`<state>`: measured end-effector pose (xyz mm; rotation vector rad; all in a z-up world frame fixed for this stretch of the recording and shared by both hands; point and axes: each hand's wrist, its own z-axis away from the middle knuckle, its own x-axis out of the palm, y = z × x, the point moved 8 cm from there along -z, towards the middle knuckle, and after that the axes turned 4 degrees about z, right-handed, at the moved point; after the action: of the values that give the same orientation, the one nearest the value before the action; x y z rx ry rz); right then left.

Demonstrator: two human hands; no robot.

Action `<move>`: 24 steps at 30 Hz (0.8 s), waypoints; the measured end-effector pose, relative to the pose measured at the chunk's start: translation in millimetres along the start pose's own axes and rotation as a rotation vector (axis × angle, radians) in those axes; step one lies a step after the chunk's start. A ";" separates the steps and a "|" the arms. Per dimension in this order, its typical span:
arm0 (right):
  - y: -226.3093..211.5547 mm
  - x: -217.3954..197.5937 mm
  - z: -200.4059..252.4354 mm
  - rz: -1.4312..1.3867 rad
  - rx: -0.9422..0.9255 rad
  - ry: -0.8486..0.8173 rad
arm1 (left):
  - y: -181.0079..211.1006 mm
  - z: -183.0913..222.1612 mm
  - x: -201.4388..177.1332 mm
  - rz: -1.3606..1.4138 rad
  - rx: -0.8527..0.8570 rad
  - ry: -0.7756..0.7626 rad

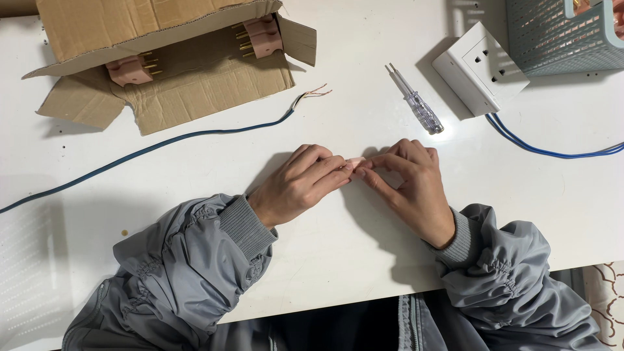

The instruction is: The person assembles electrical plugs by stripping wire ends, inserting them into the plug terminals, and tightening the screws with a tester screwdriver.

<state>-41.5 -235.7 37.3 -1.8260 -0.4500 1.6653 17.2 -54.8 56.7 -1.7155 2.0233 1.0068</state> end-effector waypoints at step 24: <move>-5.4 6.9 -6.6 -0.008 -0.342 -0.042 | -10.9 3.1 4.2 0.057 -0.092 0.009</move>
<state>-33.2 -228.7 35.6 -2.0269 -0.8005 1.7041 25.8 -56.2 48.4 -1.7192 2.0731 1.1285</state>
